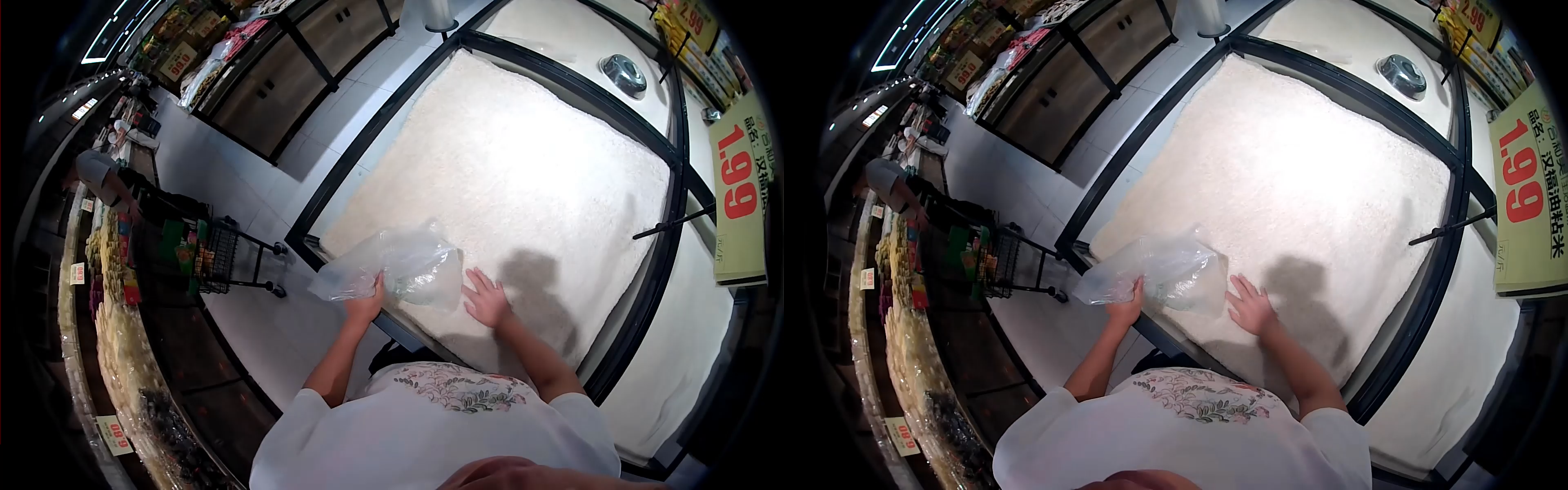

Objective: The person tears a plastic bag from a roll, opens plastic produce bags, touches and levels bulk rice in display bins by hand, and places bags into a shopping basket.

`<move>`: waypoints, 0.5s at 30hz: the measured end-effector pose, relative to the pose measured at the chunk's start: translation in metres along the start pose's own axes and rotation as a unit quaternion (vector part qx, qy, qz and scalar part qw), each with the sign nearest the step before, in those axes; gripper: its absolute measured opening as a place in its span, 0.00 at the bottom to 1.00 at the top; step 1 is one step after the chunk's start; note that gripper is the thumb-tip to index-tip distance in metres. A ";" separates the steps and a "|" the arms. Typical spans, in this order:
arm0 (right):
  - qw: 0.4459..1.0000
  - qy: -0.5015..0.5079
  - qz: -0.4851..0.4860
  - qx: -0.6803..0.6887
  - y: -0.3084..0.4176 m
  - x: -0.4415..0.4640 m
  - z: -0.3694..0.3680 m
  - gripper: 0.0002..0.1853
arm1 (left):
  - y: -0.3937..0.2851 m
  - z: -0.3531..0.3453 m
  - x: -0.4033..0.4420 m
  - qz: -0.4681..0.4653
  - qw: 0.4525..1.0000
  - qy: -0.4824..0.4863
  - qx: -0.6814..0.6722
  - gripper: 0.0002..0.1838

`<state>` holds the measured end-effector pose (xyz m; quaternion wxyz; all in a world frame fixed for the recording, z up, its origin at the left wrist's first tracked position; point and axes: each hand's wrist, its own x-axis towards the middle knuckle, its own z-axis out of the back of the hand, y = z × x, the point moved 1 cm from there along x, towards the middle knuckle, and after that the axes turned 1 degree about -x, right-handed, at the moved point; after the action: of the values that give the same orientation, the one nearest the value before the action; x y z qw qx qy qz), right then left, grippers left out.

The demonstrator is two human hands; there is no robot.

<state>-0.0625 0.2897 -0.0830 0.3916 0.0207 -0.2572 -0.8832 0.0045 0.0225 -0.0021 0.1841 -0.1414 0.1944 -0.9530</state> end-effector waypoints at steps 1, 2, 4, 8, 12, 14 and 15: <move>0.999 0.030 0.007 -0.008 -0.007 0.007 -0.001 0.20 | 0.000 0.000 -0.001 0.016 1.000 0.018 -0.003 0.14; 0.999 0.032 0.009 -0.004 -0.014 0.013 -0.003 0.20 | 0.001 0.000 -0.001 0.019 1.000 0.019 0.001 0.14; 0.998 0.038 0.037 0.020 -0.035 0.028 -0.012 0.21 | 0.000 -0.001 -0.001 0.028 0.998 0.008 0.051 0.14; 0.979 -0.112 0.116 0.122 -0.092 0.055 -0.034 0.20 | -0.004 0.002 -0.001 0.025 0.999 0.002 0.039 0.14; 0.992 -0.089 0.081 -0.037 -0.127 0.069 0.001 0.20 | 0.002 -0.005 -0.003 0.017 1.000 -0.011 0.014 0.14; 0.994 -0.078 0.030 -0.069 -0.138 0.068 0.026 0.21 | 0.004 -0.004 -0.003 0.032 0.999 0.009 -0.001 0.14; 0.993 -0.100 0.015 -0.061 -0.155 0.064 0.021 0.21 | 0.001 -0.002 -0.001 0.041 0.998 0.037 0.011 0.15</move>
<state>-0.2177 0.3407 -0.1267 0.3773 -0.0952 -0.2411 -0.8891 0.0056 0.0223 -0.0043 0.2171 -0.0964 0.1963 -0.9513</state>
